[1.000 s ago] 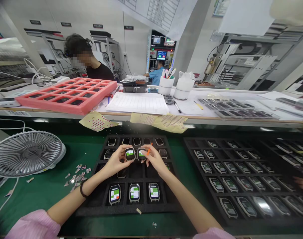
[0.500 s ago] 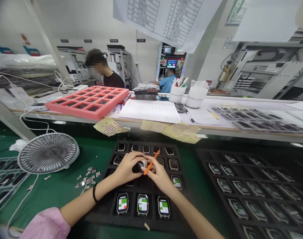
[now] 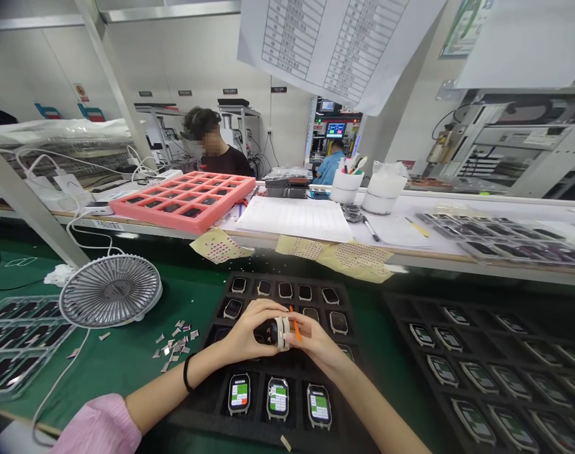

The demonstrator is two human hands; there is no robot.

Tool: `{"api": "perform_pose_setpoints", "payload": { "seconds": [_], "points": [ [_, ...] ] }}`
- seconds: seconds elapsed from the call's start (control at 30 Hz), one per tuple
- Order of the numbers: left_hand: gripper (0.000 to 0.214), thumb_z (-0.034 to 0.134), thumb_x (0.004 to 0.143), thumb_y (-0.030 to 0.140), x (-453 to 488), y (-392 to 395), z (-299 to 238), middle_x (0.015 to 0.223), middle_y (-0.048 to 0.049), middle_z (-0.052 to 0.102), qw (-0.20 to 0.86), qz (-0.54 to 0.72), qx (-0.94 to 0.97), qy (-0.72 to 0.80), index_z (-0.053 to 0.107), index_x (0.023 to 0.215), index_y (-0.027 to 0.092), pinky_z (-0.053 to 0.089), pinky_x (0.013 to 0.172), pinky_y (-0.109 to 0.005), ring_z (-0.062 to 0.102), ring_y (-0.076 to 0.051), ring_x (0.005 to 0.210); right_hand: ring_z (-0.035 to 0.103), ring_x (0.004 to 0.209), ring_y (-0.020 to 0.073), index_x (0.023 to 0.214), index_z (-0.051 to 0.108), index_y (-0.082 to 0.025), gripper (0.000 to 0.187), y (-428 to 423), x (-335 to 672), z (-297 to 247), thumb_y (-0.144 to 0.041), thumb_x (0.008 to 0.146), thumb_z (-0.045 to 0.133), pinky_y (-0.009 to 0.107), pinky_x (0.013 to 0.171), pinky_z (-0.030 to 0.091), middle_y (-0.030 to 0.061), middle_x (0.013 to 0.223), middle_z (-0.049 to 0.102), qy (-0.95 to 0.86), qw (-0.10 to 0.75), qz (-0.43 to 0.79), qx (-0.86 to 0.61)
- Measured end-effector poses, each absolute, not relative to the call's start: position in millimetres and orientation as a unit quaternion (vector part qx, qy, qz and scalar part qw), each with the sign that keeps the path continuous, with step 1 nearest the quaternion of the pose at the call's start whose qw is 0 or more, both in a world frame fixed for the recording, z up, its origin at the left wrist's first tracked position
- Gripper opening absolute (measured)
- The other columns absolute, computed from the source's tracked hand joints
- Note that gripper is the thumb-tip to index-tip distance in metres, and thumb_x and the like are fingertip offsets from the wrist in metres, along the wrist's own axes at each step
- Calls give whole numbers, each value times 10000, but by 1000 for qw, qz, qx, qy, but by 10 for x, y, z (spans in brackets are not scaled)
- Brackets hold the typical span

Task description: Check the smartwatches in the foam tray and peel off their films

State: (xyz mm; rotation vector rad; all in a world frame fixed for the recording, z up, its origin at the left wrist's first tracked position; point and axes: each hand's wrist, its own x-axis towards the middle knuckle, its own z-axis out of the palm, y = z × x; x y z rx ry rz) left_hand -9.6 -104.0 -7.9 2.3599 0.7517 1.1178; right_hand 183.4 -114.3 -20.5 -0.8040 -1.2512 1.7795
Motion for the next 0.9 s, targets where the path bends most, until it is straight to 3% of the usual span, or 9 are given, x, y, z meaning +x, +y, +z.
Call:
{"api": "perform_pose_setpoints", "payload": {
  "seconds": [0.33, 0.67, 0.8, 0.9],
  "points": [
    [493, 694, 652, 158, -74, -997, -124, 1113, -64, 676, 193, 407, 855, 256, 597, 1132, 217, 403, 946, -410, 578, -255, 1066, 669, 930, 242, 1086, 635, -222, 536, -1133, 1806, -200, -322, 601, 839, 406, 872, 491, 66, 977, 702, -483, 402, 715, -307],
    [472, 683, 667, 159, -62, -970, -112, 1110, -74, 680, 186, 406, 859, 251, 602, 1127, 224, 407, 944, -428, 579, -262, 1067, 649, 999, 247, 1119, 627, -216, 523, -1140, 1783, -175, -352, 648, 810, 400, 900, 484, 77, 1041, 699, -508, 412, 693, -304],
    [472, 709, 676, 195, -94, -945, -131, 1162, -95, 655, 194, 419, 847, 263, 600, 1135, 218, 400, 980, -449, 551, -277, 1139, 647, 1010, 232, 1174, 606, -261, 479, -1097, 1842, -152, -401, 735, 739, 412, 935, 471, 63, 1068, 702, -546, 491, 590, -336],
    [463, 732, 676, 232, -118, -942, -136, 1145, -101, 662, 204, 416, 838, 287, 609, 1122, 211, 413, 969, -446, 580, -278, 1107, 698, 762, 225, 1114, 636, -234, 351, -1129, 1926, -128, -473, 870, 556, 427, 807, 528, 56, 822, 742, -542, 584, 479, -368]
  ]
}}
